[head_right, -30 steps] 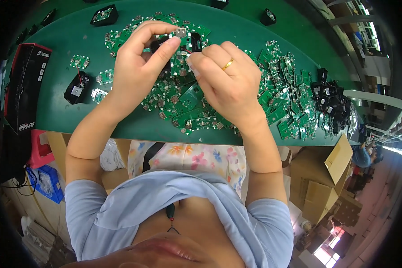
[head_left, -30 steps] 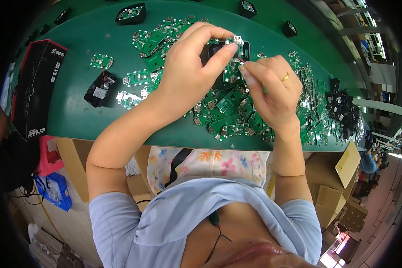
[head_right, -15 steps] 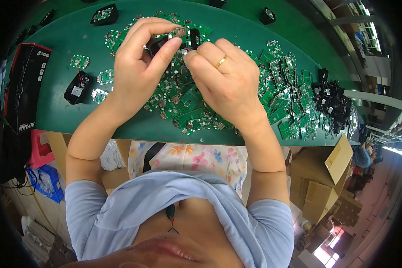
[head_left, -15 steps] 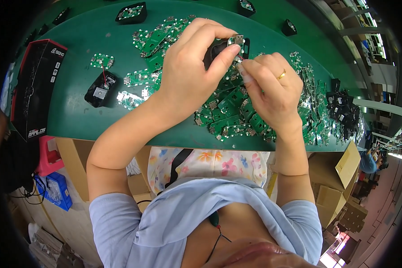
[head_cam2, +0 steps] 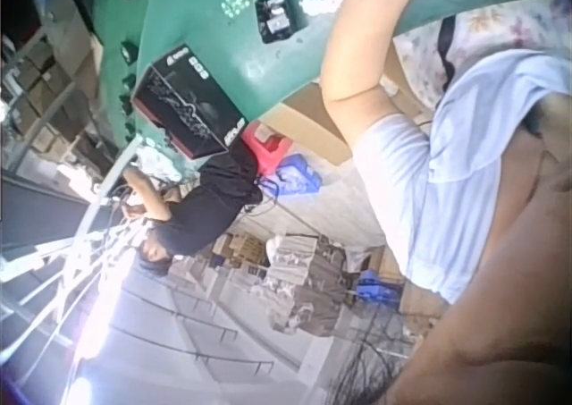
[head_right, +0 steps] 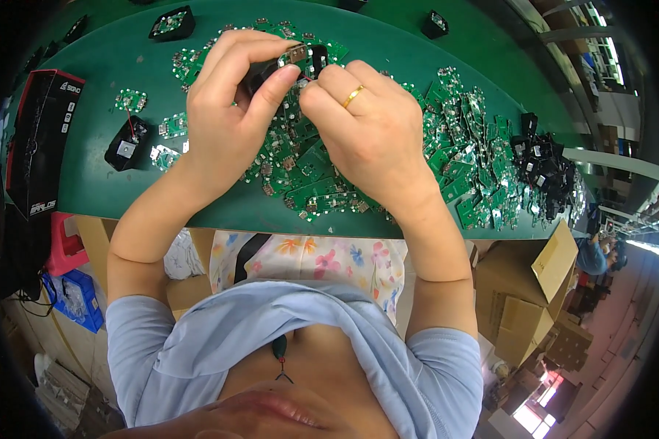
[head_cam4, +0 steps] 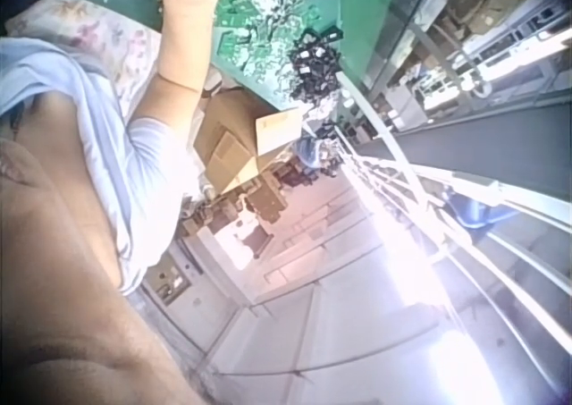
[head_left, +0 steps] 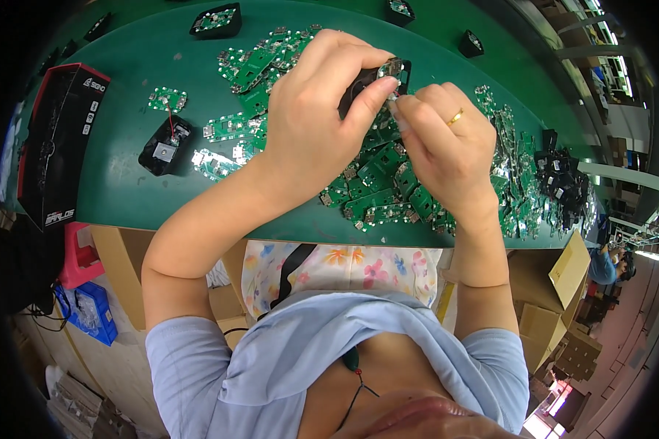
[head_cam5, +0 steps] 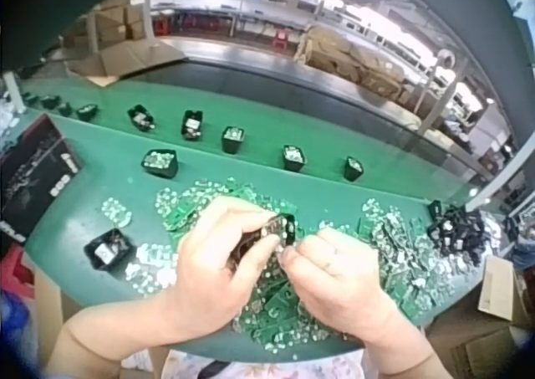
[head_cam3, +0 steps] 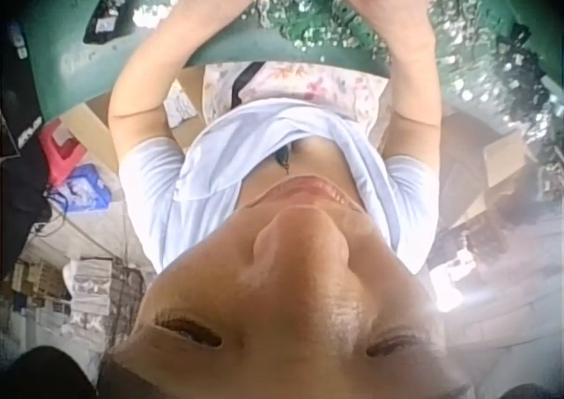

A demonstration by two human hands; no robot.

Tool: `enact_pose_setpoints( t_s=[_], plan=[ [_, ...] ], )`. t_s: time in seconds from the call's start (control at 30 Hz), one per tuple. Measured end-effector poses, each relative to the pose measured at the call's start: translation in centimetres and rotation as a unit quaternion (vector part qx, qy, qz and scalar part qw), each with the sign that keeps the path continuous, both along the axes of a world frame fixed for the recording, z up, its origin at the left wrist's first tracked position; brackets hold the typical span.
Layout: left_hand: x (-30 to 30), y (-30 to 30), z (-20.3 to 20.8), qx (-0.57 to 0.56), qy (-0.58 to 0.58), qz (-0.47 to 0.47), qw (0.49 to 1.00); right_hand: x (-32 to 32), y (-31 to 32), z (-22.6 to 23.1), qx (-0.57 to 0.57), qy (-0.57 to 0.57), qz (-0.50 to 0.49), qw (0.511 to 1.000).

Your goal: The person assembles small electronic components by hand, placing a green circuit board into a black plastic housing.

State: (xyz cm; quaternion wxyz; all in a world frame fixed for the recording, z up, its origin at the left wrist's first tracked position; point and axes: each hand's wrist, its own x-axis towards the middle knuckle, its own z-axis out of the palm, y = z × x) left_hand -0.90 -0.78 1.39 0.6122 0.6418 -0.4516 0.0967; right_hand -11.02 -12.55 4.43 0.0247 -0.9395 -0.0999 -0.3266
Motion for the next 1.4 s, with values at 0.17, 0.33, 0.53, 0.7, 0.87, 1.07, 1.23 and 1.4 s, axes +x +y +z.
enact_pose_setpoints(
  t_s=[0.17, 0.33, 0.53, 0.7, 0.87, 1.07, 1.23, 1.4],
  plan=[
    [-0.2, 0.1, -0.3, -0.002, 0.010, 0.012, 1.000, 0.4, 0.2, 0.2, -0.004, 0.018, 0.002, 1.000],
    [0.2, -0.3, -1.2, -0.009, 0.052, -0.011, 0.999, 0.7, -0.9, -0.9, 0.011, 0.022, 0.010, 1.000],
    [0.1, -0.1, -0.6, -0.002, 0.252, -0.096, 0.963, -0.2, 1.2, -2.1, 0.290, -0.004, -0.096, 0.952],
    [0.7, -0.5, -0.7, 0.000, 0.386, -0.227, 0.894, -1.3, 0.9, -1.8, 0.643, -0.041, 0.000, 0.765],
    [1.1, -0.5, -0.7, 0.077, 0.480, -0.299, 0.821, -2.0, 1.5, -2.4, 0.547, 0.051, 0.047, 0.834],
    [1.3, -0.2, -1.0, 0.083, 0.481, -0.335, 0.806, -1.8, 0.5, -2.0, 0.177, 0.013, 0.001, 0.984],
    [0.4, -0.2, -0.7, 0.043, 0.450, -0.237, 0.860, -1.6, 0.1, -2.0, 0.047, -0.059, -0.040, 0.996],
    [0.2, -0.1, 0.0, 0.007, 0.486, -0.281, 0.828, -0.6, -0.6, -1.9, 0.276, -0.103, -0.087, 0.952]
  ],
)
